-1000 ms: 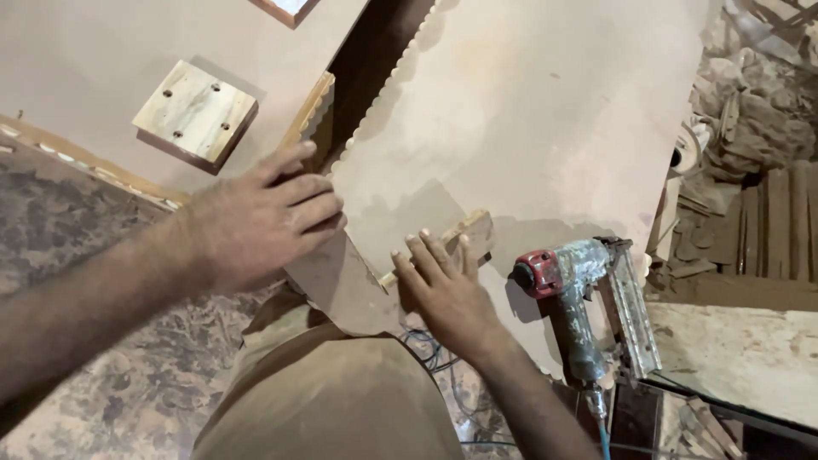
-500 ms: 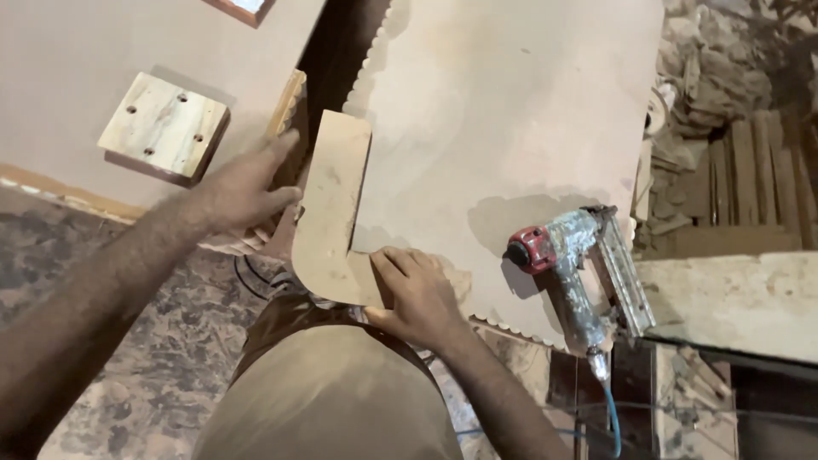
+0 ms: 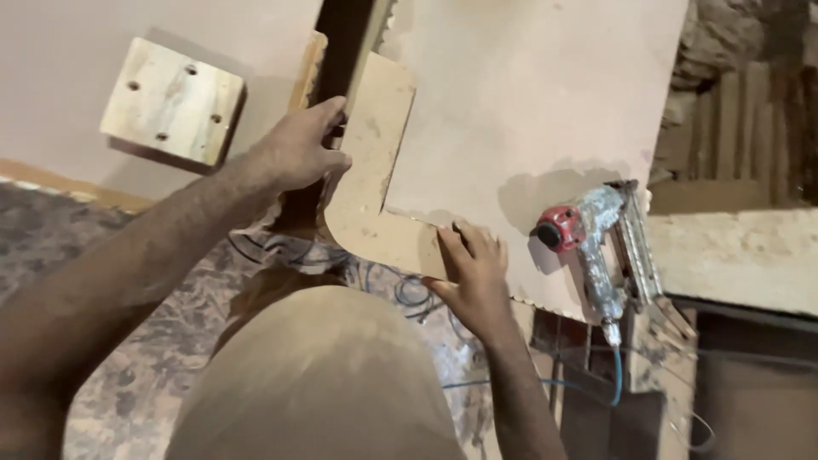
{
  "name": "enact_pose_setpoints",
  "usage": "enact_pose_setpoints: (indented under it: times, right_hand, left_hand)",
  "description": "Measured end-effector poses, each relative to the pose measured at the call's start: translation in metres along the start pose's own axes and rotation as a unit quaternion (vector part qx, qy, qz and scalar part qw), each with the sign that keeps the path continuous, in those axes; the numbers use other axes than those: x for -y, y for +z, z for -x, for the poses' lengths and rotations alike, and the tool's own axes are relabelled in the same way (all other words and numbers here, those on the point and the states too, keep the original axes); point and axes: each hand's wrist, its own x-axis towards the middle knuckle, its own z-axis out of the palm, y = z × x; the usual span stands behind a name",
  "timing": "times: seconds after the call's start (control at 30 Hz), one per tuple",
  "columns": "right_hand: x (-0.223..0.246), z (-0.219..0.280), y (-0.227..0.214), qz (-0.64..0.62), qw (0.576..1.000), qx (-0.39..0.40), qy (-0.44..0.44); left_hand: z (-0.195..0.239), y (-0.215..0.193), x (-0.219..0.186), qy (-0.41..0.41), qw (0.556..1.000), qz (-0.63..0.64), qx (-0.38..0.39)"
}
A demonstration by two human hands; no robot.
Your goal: Using a pneumatic nail gun to attach wooden blocks and decorative components to boards in a manufacturing environment.
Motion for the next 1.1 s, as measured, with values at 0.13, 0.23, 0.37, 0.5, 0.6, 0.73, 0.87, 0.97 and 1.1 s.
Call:
enact_pose_setpoints:
  times: [0.13, 0.23, 0.37, 0.5, 0.6, 0.73, 0.87, 0.97, 1.1]
  right_hand:
    - [-0.033, 0.03, 0.015, -0.049, 0.997, -0.046, 0.03]
    - [-0.019, 0.022, 0.004, -0.086, 0.994, -0.037, 0.064]
    - [-0.021, 0.037, 0.01, -0.109, 0.989, 0.0, 0.099]
    - [-0.024, 0.04, 0.011, -0.095, 0.989, -0.013, 0.109]
    - [-0.023, 0.035, 0.015, -0.121, 0.986, -0.016, 0.11]
    - [-0.019, 0.029, 0.011, -0.121, 0.986, -0.009, 0.111]
    - [-0.009, 0.027, 0.002, -0.045, 0.994, -0.015, 0.097]
    - [-0.009, 0.031, -0.001, -0.014, 0.996, -0.032, 0.078]
    - [-0.011, 0.029, -0.002, -0.008, 0.994, -0.013, 0.111]
  left_hand:
    - [0.001, 0.0, -0.028, -0.004, 0.997, -0.079, 0.023]
    - [0.0, 0.002, -0.018, -0.007, 0.995, -0.095, 0.031]
    - [-0.001, -0.001, -0.023, 0.022, 0.994, -0.101, 0.046]
    - [0.0, 0.002, -0.029, -0.045, 0.998, -0.023, 0.045]
    - [0.005, -0.005, -0.03, -0.061, 0.997, -0.013, 0.044]
    - [-0.003, -0.01, -0.021, -0.042, 0.997, -0.023, 0.06]
    - [-0.01, -0.008, 0.0, 0.022, 0.998, -0.052, 0.041]
    - [-0.011, -0.006, 0.009, 0.096, 0.994, -0.045, 0.005]
    - [-0.012, -0.009, 0.014, 0.136, 0.99, -0.023, -0.01]
